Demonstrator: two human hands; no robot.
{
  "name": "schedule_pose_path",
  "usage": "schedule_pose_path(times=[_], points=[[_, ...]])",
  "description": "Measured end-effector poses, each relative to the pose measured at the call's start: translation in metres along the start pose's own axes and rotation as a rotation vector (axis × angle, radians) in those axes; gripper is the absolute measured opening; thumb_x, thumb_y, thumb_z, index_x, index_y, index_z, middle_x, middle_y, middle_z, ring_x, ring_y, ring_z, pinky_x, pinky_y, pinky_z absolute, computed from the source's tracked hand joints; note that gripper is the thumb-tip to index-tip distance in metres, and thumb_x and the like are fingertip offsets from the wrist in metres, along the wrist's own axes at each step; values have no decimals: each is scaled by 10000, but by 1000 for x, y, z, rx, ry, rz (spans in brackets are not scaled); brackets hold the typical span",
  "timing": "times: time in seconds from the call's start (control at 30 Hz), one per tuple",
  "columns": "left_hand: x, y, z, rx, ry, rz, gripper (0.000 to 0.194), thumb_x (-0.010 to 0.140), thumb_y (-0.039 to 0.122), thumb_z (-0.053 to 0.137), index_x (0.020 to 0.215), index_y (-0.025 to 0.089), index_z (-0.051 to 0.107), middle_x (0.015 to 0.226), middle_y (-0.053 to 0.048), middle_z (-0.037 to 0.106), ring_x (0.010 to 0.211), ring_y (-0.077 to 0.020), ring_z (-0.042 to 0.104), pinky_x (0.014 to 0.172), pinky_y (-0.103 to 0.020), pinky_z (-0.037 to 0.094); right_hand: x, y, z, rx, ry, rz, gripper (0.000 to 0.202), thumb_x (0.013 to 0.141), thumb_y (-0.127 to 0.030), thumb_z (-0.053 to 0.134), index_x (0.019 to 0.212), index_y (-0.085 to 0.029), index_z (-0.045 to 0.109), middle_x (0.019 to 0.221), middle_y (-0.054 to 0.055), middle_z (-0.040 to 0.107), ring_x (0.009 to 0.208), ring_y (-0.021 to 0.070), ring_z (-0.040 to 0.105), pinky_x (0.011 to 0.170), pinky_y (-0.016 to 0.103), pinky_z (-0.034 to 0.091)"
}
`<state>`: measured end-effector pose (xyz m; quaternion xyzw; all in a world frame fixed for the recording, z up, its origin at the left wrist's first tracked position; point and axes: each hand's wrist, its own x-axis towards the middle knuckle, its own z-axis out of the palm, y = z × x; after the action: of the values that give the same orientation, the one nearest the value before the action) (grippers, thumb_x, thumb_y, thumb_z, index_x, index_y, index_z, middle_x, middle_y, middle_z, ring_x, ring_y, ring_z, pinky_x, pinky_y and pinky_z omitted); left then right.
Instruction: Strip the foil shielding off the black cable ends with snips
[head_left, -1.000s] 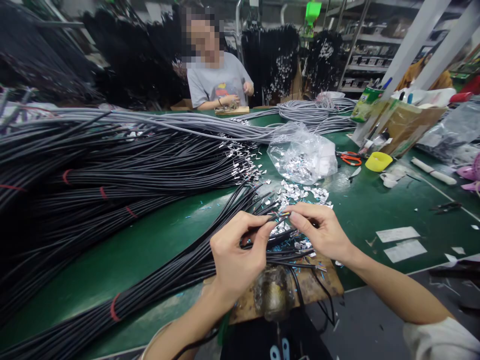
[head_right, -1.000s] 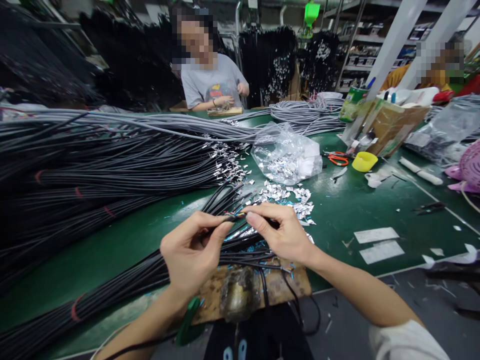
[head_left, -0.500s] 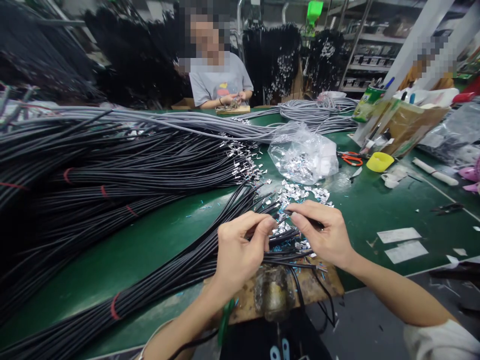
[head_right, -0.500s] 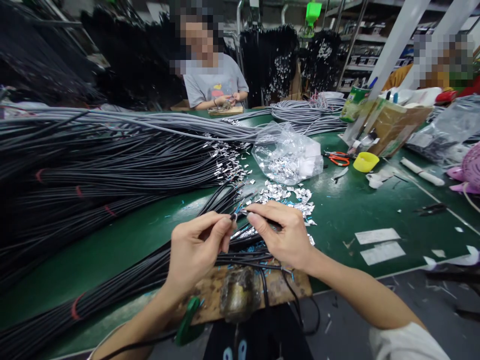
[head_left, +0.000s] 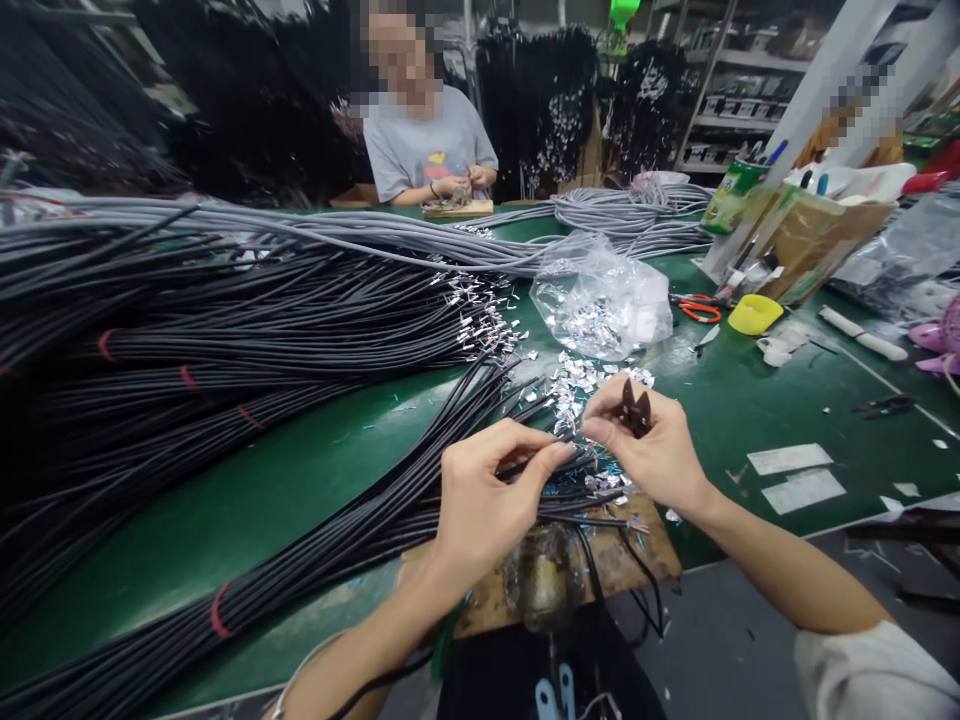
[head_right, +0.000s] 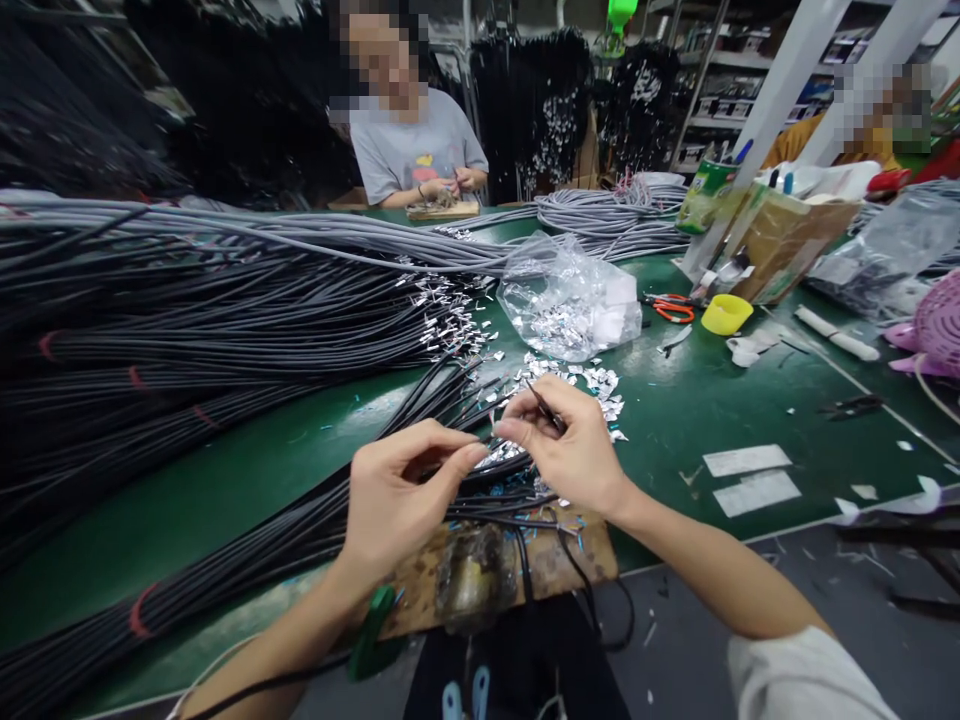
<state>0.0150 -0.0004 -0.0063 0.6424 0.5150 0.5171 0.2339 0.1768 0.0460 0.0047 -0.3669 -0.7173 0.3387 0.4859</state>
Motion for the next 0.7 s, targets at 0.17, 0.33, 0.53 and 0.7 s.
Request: schedule_pose_path(times=[0.17,0.33,0.53,0.7], points=[[2,-3,1,26,34,14,109,770,249,662,701,167,679,608,11,621,515,-79,530,509,-183,419,3,4,2,111,-11,91,248,712,-367,734,652,-172,593,628,-18,522,560,92,427,515,245,319],[5,-8,3,-26,-73,-81,215,842,296,559,713,156,659,568,16,562,466,-69,467,453,-187,358,0,8,12,537,-273,357,342,776,-521,603,752,-191,517,539,-85,297,432,57,211,402,219,187],[7,-4,0,-211,-338,-327,439,870,442,461,553,147,535,407,55,384,353,-44,309,359,-189,216,-2,14,11,-167,-65,-253,83,761,-117,516,742,-192,485,703,-4,451,627,118,421,533,258,312],[5,1,-5,-278,-300,-348,404,833,443,522,567,141,555,419,52,416,347,-41,342,350,-181,227,17,21,-19,-312,422,-228,119,835,-120,464,753,-197,501,684,0,480,630,124,458,574,274,359]])
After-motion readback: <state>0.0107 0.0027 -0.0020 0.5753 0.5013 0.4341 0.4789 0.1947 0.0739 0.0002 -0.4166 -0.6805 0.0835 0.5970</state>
